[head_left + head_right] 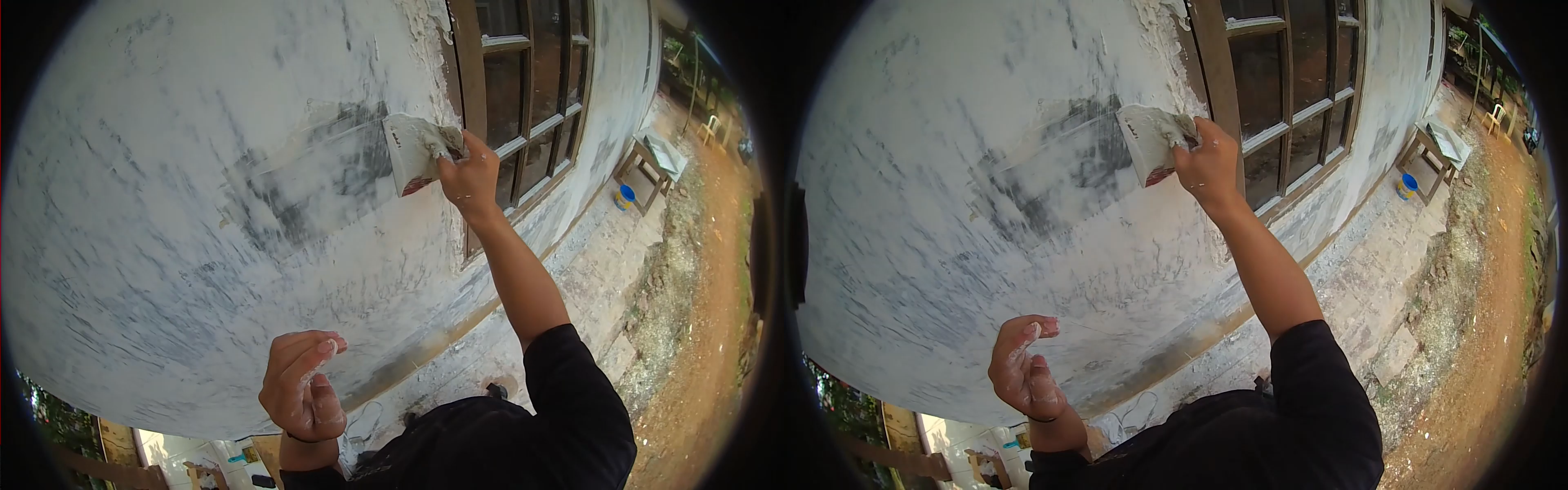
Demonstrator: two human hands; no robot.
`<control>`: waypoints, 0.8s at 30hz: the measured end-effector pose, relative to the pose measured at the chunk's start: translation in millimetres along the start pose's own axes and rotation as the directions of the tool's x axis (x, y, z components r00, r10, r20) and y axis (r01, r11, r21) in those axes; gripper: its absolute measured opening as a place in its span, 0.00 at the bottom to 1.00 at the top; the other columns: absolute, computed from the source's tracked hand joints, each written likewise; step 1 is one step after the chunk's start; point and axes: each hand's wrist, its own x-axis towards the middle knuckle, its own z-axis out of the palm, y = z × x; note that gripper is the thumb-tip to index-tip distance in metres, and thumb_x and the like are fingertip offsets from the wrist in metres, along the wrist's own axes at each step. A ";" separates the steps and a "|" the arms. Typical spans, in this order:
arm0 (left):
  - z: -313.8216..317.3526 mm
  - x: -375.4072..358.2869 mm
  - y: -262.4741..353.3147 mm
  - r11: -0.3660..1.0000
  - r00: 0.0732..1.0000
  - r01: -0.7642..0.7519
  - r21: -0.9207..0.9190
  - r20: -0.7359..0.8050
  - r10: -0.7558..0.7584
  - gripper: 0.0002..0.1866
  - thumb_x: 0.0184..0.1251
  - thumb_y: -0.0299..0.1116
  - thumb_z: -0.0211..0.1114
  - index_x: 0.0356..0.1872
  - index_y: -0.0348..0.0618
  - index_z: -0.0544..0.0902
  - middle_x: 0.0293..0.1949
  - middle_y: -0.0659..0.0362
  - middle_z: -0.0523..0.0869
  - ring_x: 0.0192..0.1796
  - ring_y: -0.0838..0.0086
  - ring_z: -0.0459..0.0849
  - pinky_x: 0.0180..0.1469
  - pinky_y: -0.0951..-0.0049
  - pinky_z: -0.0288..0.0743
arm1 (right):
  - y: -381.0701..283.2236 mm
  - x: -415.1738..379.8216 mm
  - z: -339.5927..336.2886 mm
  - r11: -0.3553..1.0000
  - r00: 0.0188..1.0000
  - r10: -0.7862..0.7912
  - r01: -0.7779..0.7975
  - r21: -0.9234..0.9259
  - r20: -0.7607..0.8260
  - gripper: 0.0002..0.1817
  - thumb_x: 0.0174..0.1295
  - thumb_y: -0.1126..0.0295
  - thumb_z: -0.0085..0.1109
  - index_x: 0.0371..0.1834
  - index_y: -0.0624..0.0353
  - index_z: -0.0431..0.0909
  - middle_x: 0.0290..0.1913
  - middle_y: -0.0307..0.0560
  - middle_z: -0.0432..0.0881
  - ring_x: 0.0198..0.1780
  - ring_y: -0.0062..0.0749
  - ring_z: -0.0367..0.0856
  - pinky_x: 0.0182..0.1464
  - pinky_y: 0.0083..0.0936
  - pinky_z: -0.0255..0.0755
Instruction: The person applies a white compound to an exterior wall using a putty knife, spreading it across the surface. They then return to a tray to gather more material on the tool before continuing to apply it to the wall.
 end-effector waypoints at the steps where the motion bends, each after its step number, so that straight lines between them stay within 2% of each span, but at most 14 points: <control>1: 2.6 1.7 0.7 1.000 1.000 -0.006 -0.006 0.017 0.006 0.17 0.55 0.26 0.50 0.46 0.30 0.75 0.34 0.42 0.81 0.34 0.64 0.80 0.35 0.70 0.77 | 0.5 2.6 -8.3 0.995 0.995 0.095 -0.097 0.036 0.036 0.13 0.39 0.78 0.60 0.32 0.67 0.76 0.26 0.56 0.78 0.26 0.49 0.77 0.31 0.28 0.71; 2: 4.3 2.2 1.0 1.000 1.000 -0.004 -0.008 0.015 0.005 0.17 0.55 0.26 0.50 0.46 0.30 0.75 0.34 0.42 0.81 0.34 0.64 0.80 0.35 0.70 0.77 | -0.9 5.4 -13.6 0.979 0.980 0.186 -0.191 0.070 0.074 0.12 0.39 0.78 0.60 0.31 0.67 0.76 0.24 0.55 0.78 0.24 0.48 0.76 0.29 0.27 0.70; 3: 5.0 2.2 1.1 1.000 1.000 -0.010 -0.004 0.025 0.010 0.17 0.56 0.26 0.50 0.46 0.30 0.75 0.34 0.43 0.81 0.33 0.64 0.80 0.35 0.69 0.77 | -5.6 4.4 -17.9 0.979 0.980 0.185 -0.190 0.069 0.075 0.12 0.39 0.78 0.60 0.31 0.67 0.76 0.24 0.55 0.78 0.24 0.48 0.76 0.29 0.27 0.70; 5: 3.4 1.0 0.0 1.000 0.999 -0.016 0.003 0.027 0.016 0.17 0.56 0.26 0.50 0.46 0.31 0.75 0.33 0.43 0.81 0.33 0.64 0.80 0.35 0.69 0.77 | -17.9 -4.6 -23.0 0.990 0.996 0.082 -0.076 0.122 -0.045 0.12 0.40 0.79 0.59 0.32 0.68 0.75 0.27 0.56 0.78 0.28 0.50 0.77 0.32 0.31 0.71; 6: 1.3 -0.6 -0.3 1.000 1.000 -0.014 -0.003 0.021 0.014 0.17 0.56 0.26 0.49 0.46 0.31 0.75 0.33 0.43 0.81 0.33 0.64 0.80 0.35 0.69 0.77 | -20.5 -9.1 -19.7 0.990 0.996 0.078 -0.073 0.125 -0.041 0.12 0.40 0.79 0.59 0.32 0.68 0.75 0.27 0.56 0.78 0.28 0.50 0.77 0.32 0.31 0.71; 8: -7.2 -4.7 -1.7 1.000 1.000 -0.010 -0.004 0.009 0.010 0.17 0.56 0.26 0.49 0.46 0.31 0.75 0.33 0.43 0.81 0.33 0.64 0.81 0.34 0.69 0.77 | -30.5 -19.3 -7.0 0.999 0.994 -0.021 0.018 -0.031 -0.107 0.13 0.41 0.79 0.59 0.33 0.67 0.74 0.30 0.56 0.76 0.33 0.51 0.75 0.36 0.36 0.70; 9: -13.2 -6.9 -2.7 1.000 1.000 -0.017 0.006 0.002 0.017 0.17 0.56 0.26 0.49 0.46 0.30 0.75 0.33 0.43 0.81 0.33 0.64 0.81 0.34 0.69 0.77 | -41.2 -26.6 0.5 0.999 0.994 -0.025 0.022 -0.028 -0.103 0.13 0.41 0.79 0.59 0.33 0.67 0.74 0.30 0.56 0.76 0.33 0.51 0.75 0.36 0.36 0.70; 11: -26.3 -11.9 -5.4 1.000 1.000 -0.025 0.017 -0.012 0.025 0.17 0.56 0.26 0.49 0.46 0.30 0.75 0.33 0.43 0.81 0.33 0.64 0.81 0.34 0.69 0.77 | -78.1 -40.9 22.2 0.969 0.989 -0.136 0.144 -0.202 0.053 0.13 0.41 0.80 0.59 0.33 0.65 0.72 0.32 0.55 0.73 0.36 0.51 0.73 0.38 0.40 0.68; 13: -41.0 -19.4 -7.2 0.999 0.999 -0.025 0.024 -0.046 0.026 0.17 0.55 0.25 0.50 0.46 0.30 0.75 0.33 0.43 0.81 0.34 0.63 0.81 0.34 0.69 0.77 | -102.1 -57.7 50.6 0.971 0.987 -0.096 0.122 -0.205 0.131 0.11 0.42 0.79 0.59 0.31 0.63 0.71 0.30 0.53 0.72 0.33 0.50 0.71 0.35 0.39 0.67; 15: -54.5 -24.2 -3.9 0.999 0.997 0.013 0.035 -0.080 -0.010 0.16 0.53 0.23 0.48 0.44 0.32 0.76 0.31 0.46 0.82 0.33 0.62 0.81 0.36 0.68 0.77 | -129.7 -74.5 73.4 0.980 0.984 -0.118 0.137 -0.142 0.135 0.10 0.42 0.79 0.59 0.29 0.62 0.71 0.29 0.53 0.71 0.32 0.50 0.71 0.33 0.39 0.67; 17: -68.6 -29.3 -3.3 0.998 0.992 0.054 0.041 -0.112 -0.049 0.15 0.51 0.20 0.47 0.41 0.33 0.76 0.29 0.49 0.82 0.33 0.62 0.81 0.38 0.67 0.76 | -158.0 -94.5 91.8 0.983 0.975 -0.138 0.157 -0.100 0.175 0.12 0.40 0.79 0.60 0.29 0.62 0.69 0.29 0.52 0.70 0.31 0.49 0.71 0.32 0.38 0.67; 20: -93.1 -43.1 -7.3 0.996 0.987 0.062 0.062 -0.151 -0.052 0.13 0.56 0.24 0.48 0.41 0.34 0.76 0.30 0.49 0.82 0.33 0.62 0.81 0.38 0.66 0.75 | -200.5 -122.1 112.1 0.981 0.963 -0.184 0.194 -0.029 0.199 0.13 0.39 0.79 0.61 0.30 0.62 0.70 0.28 0.51 0.69 0.30 0.47 0.70 0.32 0.37 0.67; 22: -111.8 -56.6 -11.5 0.996 0.994 -0.013 0.090 -0.105 0.023 0.23 0.49 0.24 0.46 0.50 0.30 0.73 0.33 0.42 0.81 0.34 0.60 0.80 0.35 0.67 0.76 | -223.4 -137.0 118.0 0.973 0.946 -0.230 0.217 0.081 0.227 0.14 0.38 0.80 0.61 0.31 0.63 0.71 0.28 0.51 0.69 0.30 0.47 0.70 0.30 0.35 0.66; 24: -123.8 -67.1 -11.2 0.996 0.993 0.003 0.086 -0.116 0.007 0.23 0.49 0.24 0.46 0.50 0.30 0.73 0.33 0.42 0.80 0.34 0.60 0.80 0.36 0.67 0.76 | -238.8 -142.1 105.3 0.968 0.950 -0.234 0.209 0.136 0.209 0.15 0.38 0.80 0.61 0.32 0.64 0.71 0.28 0.51 0.70 0.29 0.47 0.70 0.30 0.35 0.66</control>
